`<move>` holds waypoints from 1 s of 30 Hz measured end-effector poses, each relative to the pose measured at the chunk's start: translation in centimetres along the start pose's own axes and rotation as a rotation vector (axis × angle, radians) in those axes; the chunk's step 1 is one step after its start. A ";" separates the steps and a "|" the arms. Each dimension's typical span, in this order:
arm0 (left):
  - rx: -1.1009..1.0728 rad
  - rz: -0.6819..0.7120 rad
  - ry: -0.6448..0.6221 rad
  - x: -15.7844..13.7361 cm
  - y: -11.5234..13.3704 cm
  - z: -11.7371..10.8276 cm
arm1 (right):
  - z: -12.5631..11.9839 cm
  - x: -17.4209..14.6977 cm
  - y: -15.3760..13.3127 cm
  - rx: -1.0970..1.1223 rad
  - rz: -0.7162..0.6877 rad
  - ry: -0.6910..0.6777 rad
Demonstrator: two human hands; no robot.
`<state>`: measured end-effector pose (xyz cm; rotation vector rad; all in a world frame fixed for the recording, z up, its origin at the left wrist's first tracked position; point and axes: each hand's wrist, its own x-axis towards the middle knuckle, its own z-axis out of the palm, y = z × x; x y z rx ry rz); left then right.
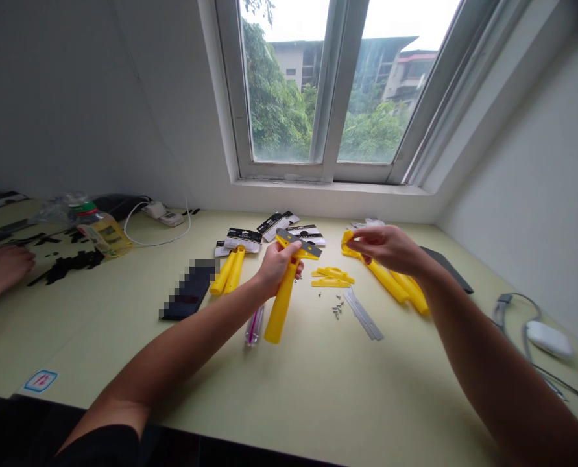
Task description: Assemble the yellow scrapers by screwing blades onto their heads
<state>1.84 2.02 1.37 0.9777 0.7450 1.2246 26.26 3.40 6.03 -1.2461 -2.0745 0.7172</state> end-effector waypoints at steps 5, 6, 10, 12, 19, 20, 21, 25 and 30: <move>0.025 -0.038 -0.038 -0.2 -0.1 0.2 | 0.2 -0.2 -0.9 0.188 -0.052 0.040; 0.026 -0.039 -0.046 -0.2 -0.1 0.2 | 0.3 -0.2 -1.2 0.192 -0.068 0.026; 0.028 -0.070 -0.050 -0.3 -0.5 0.3 | 1.2 -0.4 -2.2 0.171 -0.128 -0.023; 0.027 -0.094 -0.058 -0.3 -0.7 0.3 | 2.0 -0.4 -2.5 0.148 -0.149 -0.052; 0.016 -0.099 -0.154 -0.5 -1.6 0.5 | 3.7 -0.4 -2.8 0.020 -0.164 -0.012; 0.019 -0.103 -0.160 -0.6 -1.6 0.5 | 3.8 -0.3 -2.8 -0.013 -0.167 -0.006; 0.023 -0.110 -0.164 -0.6 -1.7 0.5 | 3.8 -0.3 -2.8 -0.046 -0.175 0.006; 0.039 -0.145 -0.178 -0.6 -1.7 0.5 | 3.7 -0.2 -2.7 -0.147 -0.212 0.069; 0.011 -0.186 -0.193 -0.6 -1.7 0.5 | 3.7 0.0 -2.3 -0.120 -0.210 0.049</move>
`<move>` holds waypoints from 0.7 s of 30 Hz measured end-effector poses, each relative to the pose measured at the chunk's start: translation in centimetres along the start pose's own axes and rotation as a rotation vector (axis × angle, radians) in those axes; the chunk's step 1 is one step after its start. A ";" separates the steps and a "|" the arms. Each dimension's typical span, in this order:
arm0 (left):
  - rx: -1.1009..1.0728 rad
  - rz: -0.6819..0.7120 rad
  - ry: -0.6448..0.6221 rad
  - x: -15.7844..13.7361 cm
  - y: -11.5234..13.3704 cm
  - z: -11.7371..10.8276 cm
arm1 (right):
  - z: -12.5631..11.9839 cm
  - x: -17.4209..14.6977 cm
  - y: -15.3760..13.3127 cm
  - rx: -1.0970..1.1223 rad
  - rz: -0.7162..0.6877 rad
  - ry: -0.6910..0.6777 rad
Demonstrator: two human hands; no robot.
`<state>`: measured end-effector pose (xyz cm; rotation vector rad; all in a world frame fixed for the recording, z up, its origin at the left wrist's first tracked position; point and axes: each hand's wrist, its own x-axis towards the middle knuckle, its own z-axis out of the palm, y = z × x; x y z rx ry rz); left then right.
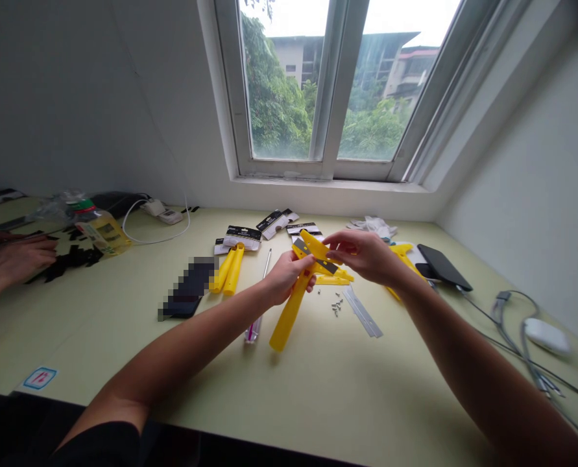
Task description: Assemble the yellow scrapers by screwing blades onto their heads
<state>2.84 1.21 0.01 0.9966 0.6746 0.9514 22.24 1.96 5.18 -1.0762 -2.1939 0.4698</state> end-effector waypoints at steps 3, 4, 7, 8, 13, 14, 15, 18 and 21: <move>-0.045 -0.038 -0.007 0.0 0.1 0.0 | 0.0 0.0 0.0 0.001 0.009 0.001; -0.056 -0.043 -0.004 0.0 0.2 0.0 | 0.0 0.0 0.0 0.003 0.011 0.000; -0.069 -0.049 0.005 -0.1 0.4 0.1 | 0.1 0.0 -0.1 0.009 0.010 0.002; -0.071 -0.052 0.008 -0.1 0.5 0.1 | 0.1 0.0 -0.2 0.009 0.005 0.003; -0.071 -0.075 0.004 -0.2 0.7 0.2 | 0.2 0.0 0.0 -0.021 0.000 0.014; -0.069 -0.077 0.003 -0.2 0.7 0.3 | 0.2 0.0 0.1 -0.029 0.003 0.016; -0.068 -0.078 0.004 -0.2 0.7 0.3 | 0.2 0.0 0.2 -0.034 0.004 0.017; -0.066 -0.087 0.012 -0.2 0.7 0.3 | 0.2 0.0 0.3 -0.037 0.002 0.014; -0.068 -0.100 0.006 -0.2 0.6 0.2 | 0.3 0.1 0.3 -0.045 0.000 0.011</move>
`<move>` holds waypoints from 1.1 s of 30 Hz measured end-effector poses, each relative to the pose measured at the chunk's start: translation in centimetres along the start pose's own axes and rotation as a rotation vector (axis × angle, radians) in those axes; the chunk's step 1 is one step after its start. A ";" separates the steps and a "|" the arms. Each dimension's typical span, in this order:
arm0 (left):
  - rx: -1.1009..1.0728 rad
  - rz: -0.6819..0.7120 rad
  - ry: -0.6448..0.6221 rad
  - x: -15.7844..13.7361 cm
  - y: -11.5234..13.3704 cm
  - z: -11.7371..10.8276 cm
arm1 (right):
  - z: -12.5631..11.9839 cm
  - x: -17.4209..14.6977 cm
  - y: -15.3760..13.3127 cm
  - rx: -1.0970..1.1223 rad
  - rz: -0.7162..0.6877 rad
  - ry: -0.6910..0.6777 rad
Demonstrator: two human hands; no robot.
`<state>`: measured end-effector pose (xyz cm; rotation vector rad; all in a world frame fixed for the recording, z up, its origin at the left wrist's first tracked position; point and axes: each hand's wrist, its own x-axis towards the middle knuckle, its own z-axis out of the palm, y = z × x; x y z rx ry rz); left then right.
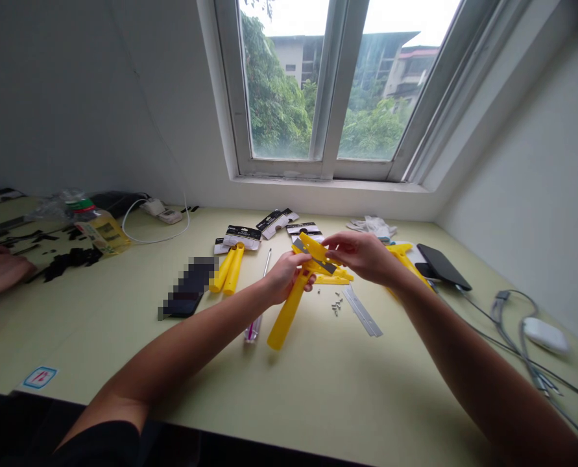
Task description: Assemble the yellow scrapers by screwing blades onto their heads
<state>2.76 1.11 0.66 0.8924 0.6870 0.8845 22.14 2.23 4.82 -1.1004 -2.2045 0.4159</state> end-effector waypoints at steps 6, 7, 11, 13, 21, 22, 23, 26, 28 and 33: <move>-0.009 -0.015 0.004 0.2 -0.2 -0.2 | 0.3 0.0 0.4 0.020 0.002 -0.005; -0.007 -0.017 0.005 0.2 -0.2 -0.2 | 0.3 0.0 0.5 0.037 0.006 -0.006; -0.007 -0.026 -0.013 0.3 -0.3 -0.4 | 0.7 0.0 0.9 0.088 0.043 -0.020; -0.016 -0.037 -0.023 0.3 -0.4 -0.5 | 1.0 0.0 0.9 0.097 0.058 -0.031; -0.061 -0.035 -0.056 0.3 -0.5 -0.8 | 1.3 -0.1 -0.4 0.059 0.073 -0.059; -0.062 -0.038 -0.052 0.3 -0.5 -0.8 | 1.3 -0.1 -0.5 0.041 0.067 -0.058; -0.063 -0.043 -0.047 0.3 -0.5 -0.8 | 1.3 -0.2 -0.6 0.020 0.061 -0.058; -0.066 -0.058 -0.043 0.3 -0.4 -0.7 | 1.4 -0.2 -0.5 -0.030 0.048 -0.051; -0.068 -0.069 -0.043 0.3 -0.3 -0.6 | 1.4 -0.2 -0.4 -0.047 0.046 -0.046; -0.039 -0.008 -0.057 0.2 -0.5 -0.4 | 1.4 -0.1 -0.6 -0.107 -0.030 -0.018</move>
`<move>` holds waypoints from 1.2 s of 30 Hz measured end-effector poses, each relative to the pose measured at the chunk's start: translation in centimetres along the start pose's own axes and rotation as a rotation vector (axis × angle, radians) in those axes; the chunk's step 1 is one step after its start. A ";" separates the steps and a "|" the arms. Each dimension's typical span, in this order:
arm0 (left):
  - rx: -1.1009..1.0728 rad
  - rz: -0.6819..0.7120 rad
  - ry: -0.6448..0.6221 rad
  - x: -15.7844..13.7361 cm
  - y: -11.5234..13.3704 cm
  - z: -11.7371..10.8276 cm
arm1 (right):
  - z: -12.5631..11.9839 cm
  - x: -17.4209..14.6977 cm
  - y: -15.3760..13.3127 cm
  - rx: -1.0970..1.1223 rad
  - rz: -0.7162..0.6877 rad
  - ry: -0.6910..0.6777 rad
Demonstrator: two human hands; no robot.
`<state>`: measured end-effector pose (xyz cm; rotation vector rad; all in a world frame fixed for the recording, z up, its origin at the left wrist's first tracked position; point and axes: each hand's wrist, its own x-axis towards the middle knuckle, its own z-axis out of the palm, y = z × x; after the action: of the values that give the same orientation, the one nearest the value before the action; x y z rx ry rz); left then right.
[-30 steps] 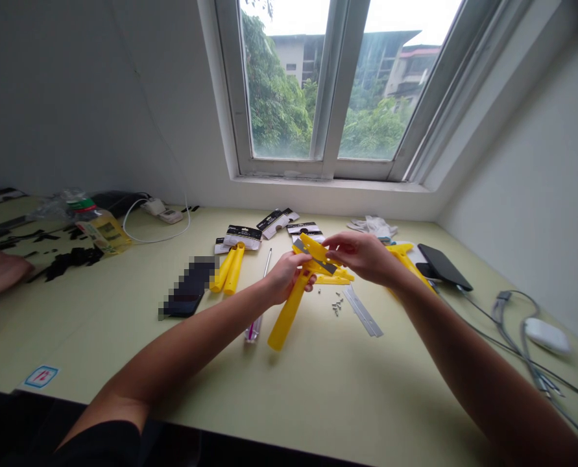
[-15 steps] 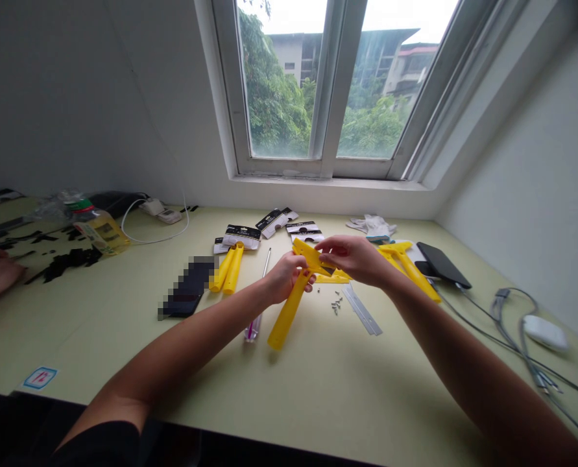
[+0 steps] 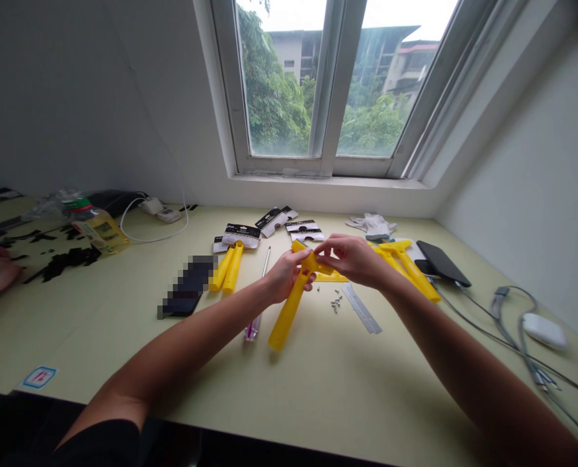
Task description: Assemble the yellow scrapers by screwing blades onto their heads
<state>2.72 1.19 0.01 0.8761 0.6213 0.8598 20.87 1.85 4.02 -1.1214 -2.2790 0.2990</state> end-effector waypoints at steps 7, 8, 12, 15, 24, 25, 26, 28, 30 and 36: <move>0.068 0.071 -0.024 0.0 -0.3 0.1 | -0.1 0.1 0.8 0.125 0.099 -0.065; 0.076 0.087 -0.042 0.0 -0.3 0.1 | -0.2 0.1 0.9 0.186 0.124 -0.106; 0.108 0.139 -0.113 -0.2 -0.2 0.3 | -0.4 0.2 1.1 0.485 0.162 -0.284; 0.111 0.150 -0.145 -0.5 -0.1 0.6 | -0.5 0.2 1.3 0.671 0.153 -0.324; 0.161 0.194 -0.086 -0.2 -0.4 0.9 | 0.3 0.1 2.4 0.680 0.170 -0.390; 0.164 0.190 -0.065 -0.2 -0.5 0.8 | 0.4 0.1 2.5 0.684 0.171 -0.397; 0.159 0.190 -0.048 -0.1 -0.4 0.7 | 0.5 0.1 2.5 0.695 0.171 -0.391; 0.112 0.173 -0.053 0.0 -0.2 0.4 | 0.6 0.2 2.5 0.734 0.167 -0.353; 0.023 0.096 -0.129 0.0 0.3 -0.1 | 0.5 0.2 2.4 0.792 0.169 -0.318; -0.038 -0.086 -0.262 -0.1 1.6 -1.3 | -0.5 0.1 1.8 0.859 0.178 -0.249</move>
<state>1.06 2.23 0.67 0.9031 0.4096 0.6638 22.29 3.05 3.63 -0.8345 -1.8880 1.3918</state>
